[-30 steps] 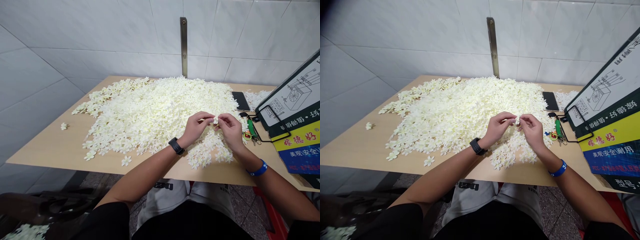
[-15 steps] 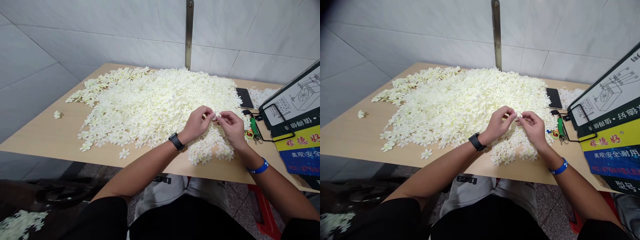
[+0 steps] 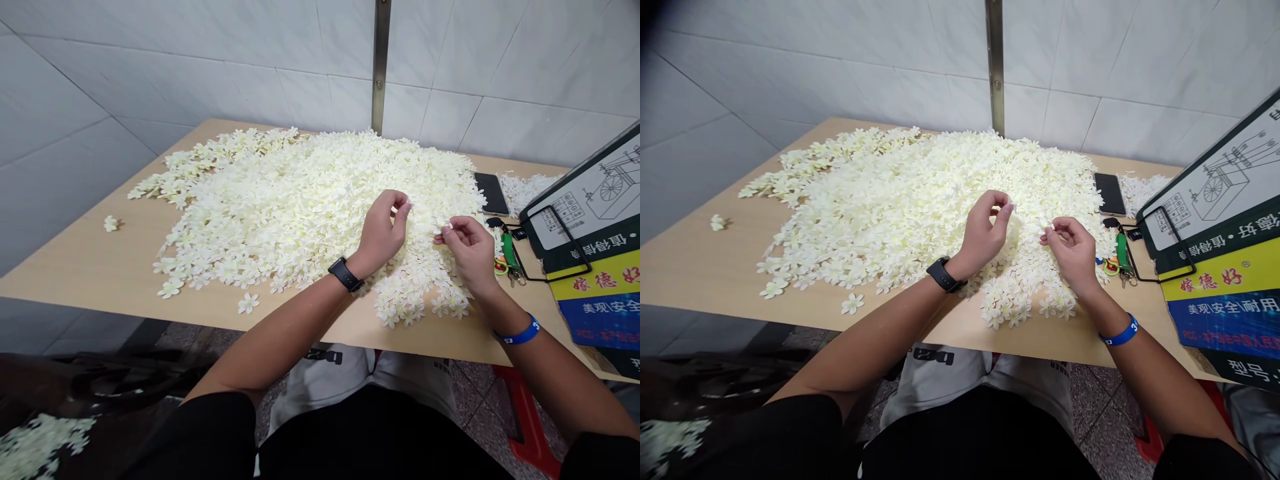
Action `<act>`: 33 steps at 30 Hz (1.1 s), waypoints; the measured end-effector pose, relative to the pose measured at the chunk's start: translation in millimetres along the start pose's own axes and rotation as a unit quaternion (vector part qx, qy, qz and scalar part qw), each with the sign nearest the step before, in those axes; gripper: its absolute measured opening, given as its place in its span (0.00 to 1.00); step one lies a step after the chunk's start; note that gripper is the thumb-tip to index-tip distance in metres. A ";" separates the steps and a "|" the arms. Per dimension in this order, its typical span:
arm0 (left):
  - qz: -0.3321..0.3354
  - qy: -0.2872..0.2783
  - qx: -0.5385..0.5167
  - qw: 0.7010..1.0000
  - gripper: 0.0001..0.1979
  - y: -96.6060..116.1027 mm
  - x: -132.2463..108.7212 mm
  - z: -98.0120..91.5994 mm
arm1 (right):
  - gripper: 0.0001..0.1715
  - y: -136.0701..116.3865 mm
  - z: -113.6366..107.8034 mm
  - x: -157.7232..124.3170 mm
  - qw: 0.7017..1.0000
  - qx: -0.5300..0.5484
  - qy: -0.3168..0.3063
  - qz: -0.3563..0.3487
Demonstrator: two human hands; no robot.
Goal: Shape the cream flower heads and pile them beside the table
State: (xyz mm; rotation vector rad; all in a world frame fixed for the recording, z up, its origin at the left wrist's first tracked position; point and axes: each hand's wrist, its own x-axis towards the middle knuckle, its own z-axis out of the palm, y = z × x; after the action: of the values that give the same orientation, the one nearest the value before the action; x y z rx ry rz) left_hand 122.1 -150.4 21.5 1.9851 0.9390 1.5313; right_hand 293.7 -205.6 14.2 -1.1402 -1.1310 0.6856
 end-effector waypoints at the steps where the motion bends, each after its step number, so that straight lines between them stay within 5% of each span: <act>1: 0.013 0.001 0.013 1.000 0.03 -0.2 -0.2 -0.3 | 0.17 -0.1 0.0 0.3 1.000 0.000 0.000 0.002; 6: 0.098 -0.036 0.033 0.994 0.05 3.1 -7.7 5.7 | 0.16 0.8 0.4 -1.1 1.000 -0.003 -0.005 0.008; 12: 0.107 -0.048 0.000 0.993 0.05 1.9 -12.6 11.6 | 0.14 1.5 0.7 -3.4 0.999 -0.002 -0.051 -0.002; 22: 0.061 -0.075 -0.009 0.995 0.08 5.4 -9.7 7.7 | 0.17 2.9 -0.7 -2.4 0.999 -0.001 -0.054 0.007; 25: 0.000 -0.058 -0.046 0.997 0.10 3.5 -8.0 6.7 | 0.17 2.5 -1.2 -1.6 0.999 0.004 -0.045 0.007; 33: -0.109 -0.130 -0.197 0.966 0.08 9.2 -13.6 13.5 | 0.14 -2.9 2.3 -6.6 0.997 -0.071 0.006 -0.039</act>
State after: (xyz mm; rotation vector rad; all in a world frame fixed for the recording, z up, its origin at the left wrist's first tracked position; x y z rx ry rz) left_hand 135.2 -166.0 15.5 1.6825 0.6576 1.1911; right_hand 289.1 -211.5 14.7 -1.2112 -1.2232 0.5450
